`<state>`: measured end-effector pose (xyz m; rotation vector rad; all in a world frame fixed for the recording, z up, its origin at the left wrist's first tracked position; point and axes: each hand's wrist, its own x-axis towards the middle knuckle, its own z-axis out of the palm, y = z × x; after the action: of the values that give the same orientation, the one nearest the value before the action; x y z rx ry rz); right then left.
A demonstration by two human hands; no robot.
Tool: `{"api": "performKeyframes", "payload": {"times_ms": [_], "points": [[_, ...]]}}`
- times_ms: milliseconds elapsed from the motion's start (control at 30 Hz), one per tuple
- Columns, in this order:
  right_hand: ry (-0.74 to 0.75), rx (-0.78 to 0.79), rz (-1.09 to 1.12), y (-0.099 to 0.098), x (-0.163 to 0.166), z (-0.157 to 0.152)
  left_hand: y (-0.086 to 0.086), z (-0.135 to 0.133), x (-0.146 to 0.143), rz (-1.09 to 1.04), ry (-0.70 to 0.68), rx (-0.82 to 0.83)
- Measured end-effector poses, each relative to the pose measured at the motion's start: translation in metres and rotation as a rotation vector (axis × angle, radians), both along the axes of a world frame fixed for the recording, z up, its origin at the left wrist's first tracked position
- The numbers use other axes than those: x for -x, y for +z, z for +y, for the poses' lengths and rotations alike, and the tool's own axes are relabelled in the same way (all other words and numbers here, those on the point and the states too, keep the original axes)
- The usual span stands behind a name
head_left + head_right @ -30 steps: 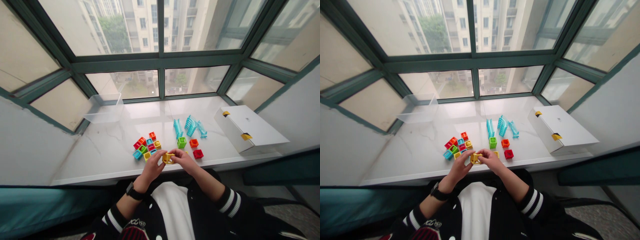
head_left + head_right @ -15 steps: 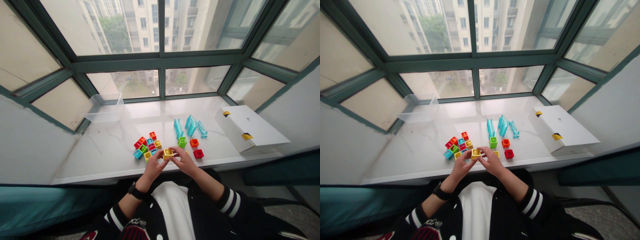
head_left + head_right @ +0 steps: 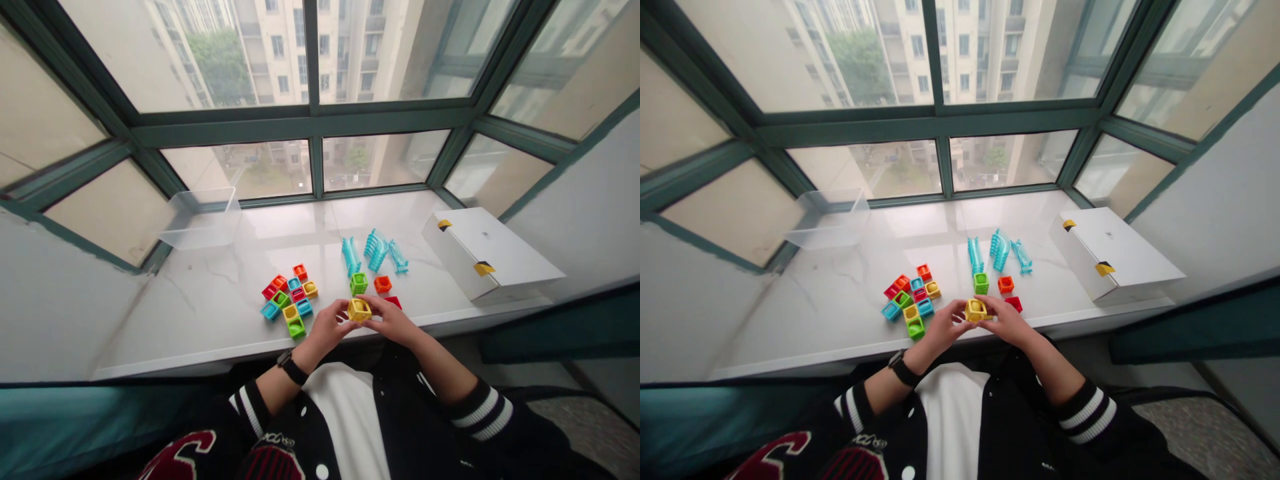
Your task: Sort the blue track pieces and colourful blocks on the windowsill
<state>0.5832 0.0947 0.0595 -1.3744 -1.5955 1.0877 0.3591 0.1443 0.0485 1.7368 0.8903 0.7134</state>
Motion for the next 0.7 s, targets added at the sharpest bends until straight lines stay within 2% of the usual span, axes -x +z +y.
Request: {"api": "performKeyframes", "payload": {"times_ms": [100,233,400,600,700], "points": [[-0.041,-0.005,0.026,0.0,-0.011,-0.004,-0.002,0.004,-0.017,-0.005,-0.034,-0.022],[-0.112,-0.049,-0.084,0.005,-0.019,-0.008,-0.002,0.002,-0.034,-0.008,-0.017,-0.005],[-0.15,-0.023,-0.039,0.004,-0.02,-0.009,-0.006,-0.001,-0.04,-0.028,0.009,0.047],[-0.242,0.006,0.014,-0.009,-0.032,-0.007,-0.031,0.007,-0.029,0.082,0.124,-0.107],[-0.295,0.003,-0.063,-0.011,-0.04,-0.008,-0.047,0.01,-0.028,0.13,0.097,-0.159]]}}
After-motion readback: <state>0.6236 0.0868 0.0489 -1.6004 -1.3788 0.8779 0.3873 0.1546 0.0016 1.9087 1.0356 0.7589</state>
